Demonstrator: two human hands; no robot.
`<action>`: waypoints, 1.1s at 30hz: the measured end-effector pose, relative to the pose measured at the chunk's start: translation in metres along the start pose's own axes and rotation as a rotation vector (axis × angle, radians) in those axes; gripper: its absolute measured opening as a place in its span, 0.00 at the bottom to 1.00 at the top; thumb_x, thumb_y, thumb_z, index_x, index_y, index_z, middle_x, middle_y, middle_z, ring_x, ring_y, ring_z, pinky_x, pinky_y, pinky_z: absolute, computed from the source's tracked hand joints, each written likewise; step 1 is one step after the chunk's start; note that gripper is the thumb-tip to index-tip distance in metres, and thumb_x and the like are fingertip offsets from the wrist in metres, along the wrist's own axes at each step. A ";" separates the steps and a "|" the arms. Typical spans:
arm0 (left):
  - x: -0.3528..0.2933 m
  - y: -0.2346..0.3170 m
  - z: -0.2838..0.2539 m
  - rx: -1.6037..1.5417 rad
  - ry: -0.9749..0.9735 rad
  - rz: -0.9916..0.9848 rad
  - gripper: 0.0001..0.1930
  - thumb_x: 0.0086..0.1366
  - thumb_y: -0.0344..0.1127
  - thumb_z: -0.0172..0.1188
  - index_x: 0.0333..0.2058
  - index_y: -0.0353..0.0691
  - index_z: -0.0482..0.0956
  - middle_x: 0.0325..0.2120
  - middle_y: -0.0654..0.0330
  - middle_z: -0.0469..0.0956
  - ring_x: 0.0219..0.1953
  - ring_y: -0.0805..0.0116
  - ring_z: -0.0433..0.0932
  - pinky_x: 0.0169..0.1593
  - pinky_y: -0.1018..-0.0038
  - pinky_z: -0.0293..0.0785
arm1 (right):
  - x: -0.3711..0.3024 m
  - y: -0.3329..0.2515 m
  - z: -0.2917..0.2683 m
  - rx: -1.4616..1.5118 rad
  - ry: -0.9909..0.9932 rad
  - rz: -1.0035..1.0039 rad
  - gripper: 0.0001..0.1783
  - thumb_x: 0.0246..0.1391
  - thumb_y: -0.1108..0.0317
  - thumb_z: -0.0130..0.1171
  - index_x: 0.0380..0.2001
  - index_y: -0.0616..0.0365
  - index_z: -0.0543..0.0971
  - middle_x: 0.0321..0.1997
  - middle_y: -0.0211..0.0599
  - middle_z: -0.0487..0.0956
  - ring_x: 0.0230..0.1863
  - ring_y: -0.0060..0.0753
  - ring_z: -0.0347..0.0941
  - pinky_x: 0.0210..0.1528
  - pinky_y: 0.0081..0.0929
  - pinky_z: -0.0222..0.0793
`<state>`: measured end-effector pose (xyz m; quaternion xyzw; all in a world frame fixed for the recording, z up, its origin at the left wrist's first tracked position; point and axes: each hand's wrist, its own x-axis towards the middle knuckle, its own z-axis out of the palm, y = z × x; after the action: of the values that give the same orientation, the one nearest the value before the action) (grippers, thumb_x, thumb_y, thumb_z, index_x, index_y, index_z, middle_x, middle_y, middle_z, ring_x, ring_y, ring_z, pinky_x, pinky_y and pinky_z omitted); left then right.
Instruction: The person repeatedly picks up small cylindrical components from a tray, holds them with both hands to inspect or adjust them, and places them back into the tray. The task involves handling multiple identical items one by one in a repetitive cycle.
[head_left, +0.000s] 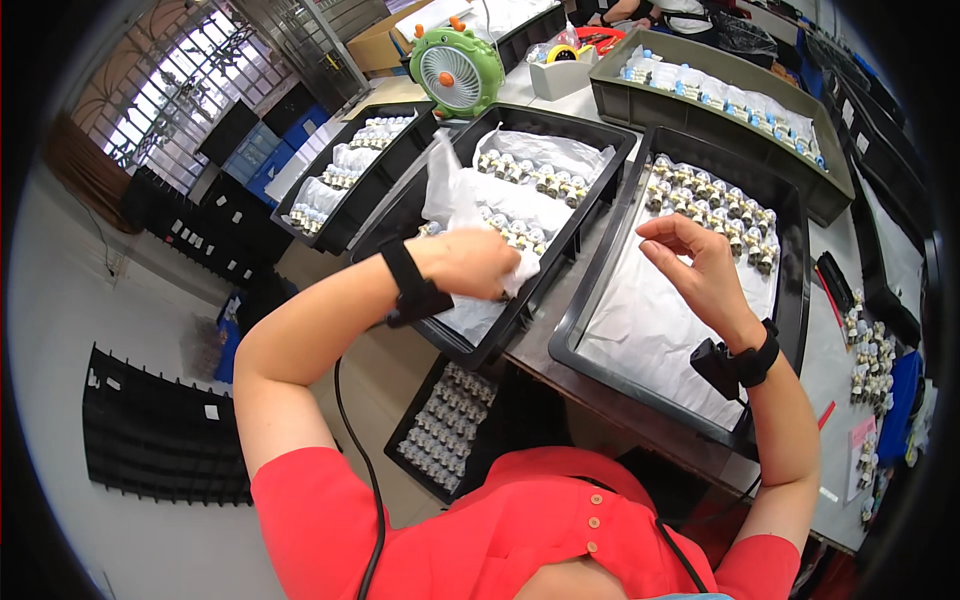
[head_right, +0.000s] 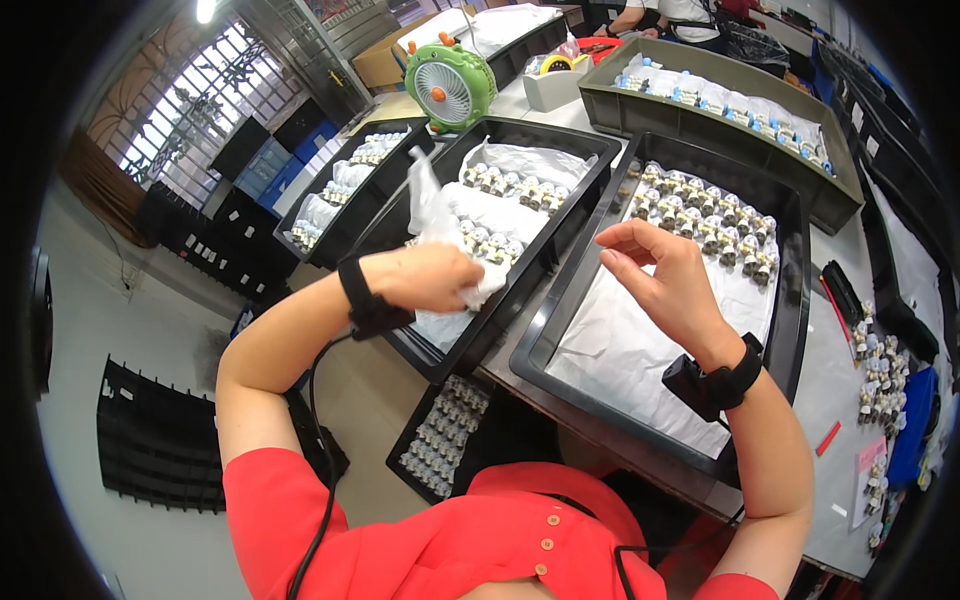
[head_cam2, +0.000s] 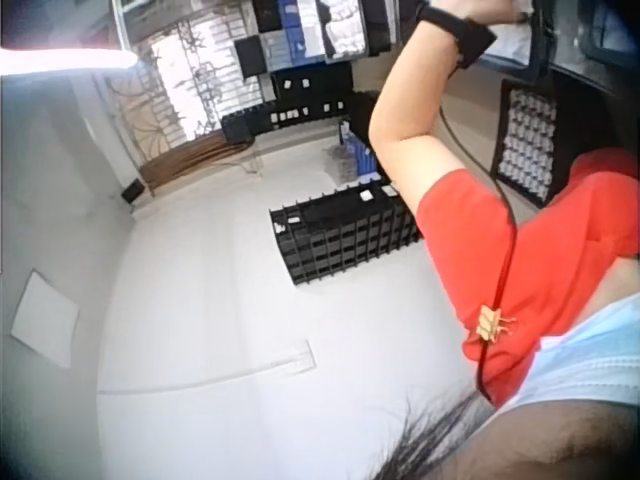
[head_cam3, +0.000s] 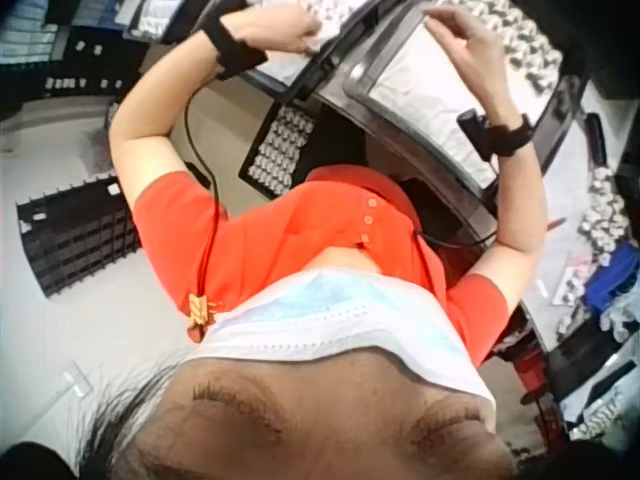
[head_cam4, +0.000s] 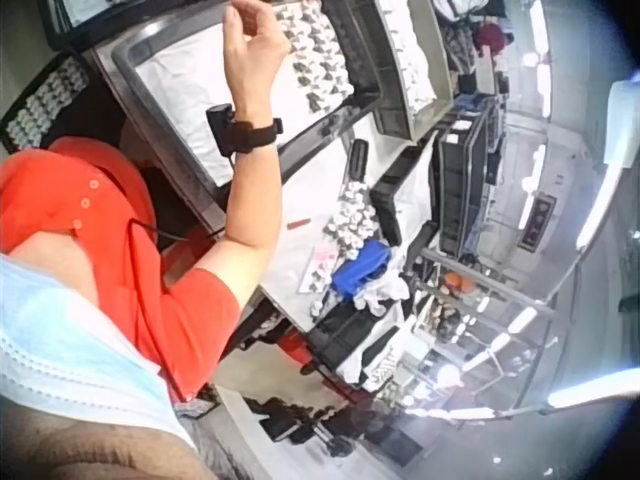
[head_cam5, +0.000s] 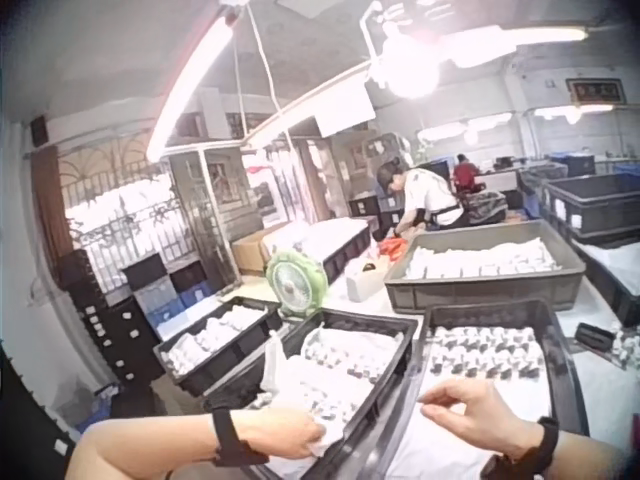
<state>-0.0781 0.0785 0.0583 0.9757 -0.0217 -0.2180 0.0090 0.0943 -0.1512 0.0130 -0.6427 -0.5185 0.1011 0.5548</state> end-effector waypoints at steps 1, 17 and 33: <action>-0.008 0.010 0.003 -0.083 -0.095 0.000 0.11 0.52 0.35 0.58 0.30 0.33 0.75 0.24 0.47 0.77 0.29 0.48 0.76 0.36 0.64 0.72 | 0.000 0.001 0.002 0.006 -0.006 -0.008 0.08 0.52 0.73 0.57 0.36 0.63 0.78 0.33 0.37 0.81 0.35 0.25 0.78 0.41 0.21 0.72; -0.009 -0.067 0.023 -0.326 -0.515 -0.337 0.30 0.52 0.56 0.62 0.53 0.51 0.73 0.49 0.52 0.74 0.53 0.61 0.70 0.53 0.69 0.65 | -0.002 -0.006 -0.005 -0.001 -0.004 -0.008 0.08 0.52 0.74 0.58 0.36 0.63 0.78 0.33 0.35 0.81 0.36 0.23 0.77 0.42 0.20 0.71; 0.030 -0.051 0.067 -0.058 -0.804 -0.499 0.39 0.41 0.65 0.67 0.45 0.38 0.78 0.47 0.55 0.76 0.46 0.60 0.75 0.49 0.72 0.70 | -0.003 -0.007 -0.007 -0.054 -0.086 -0.020 0.08 0.51 0.73 0.58 0.36 0.64 0.78 0.31 0.37 0.80 0.34 0.25 0.77 0.41 0.21 0.71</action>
<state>-0.0772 0.1276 -0.0166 0.7885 0.2179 -0.5746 -0.0254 0.0935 -0.1589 0.0198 -0.6472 -0.5510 0.1092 0.5155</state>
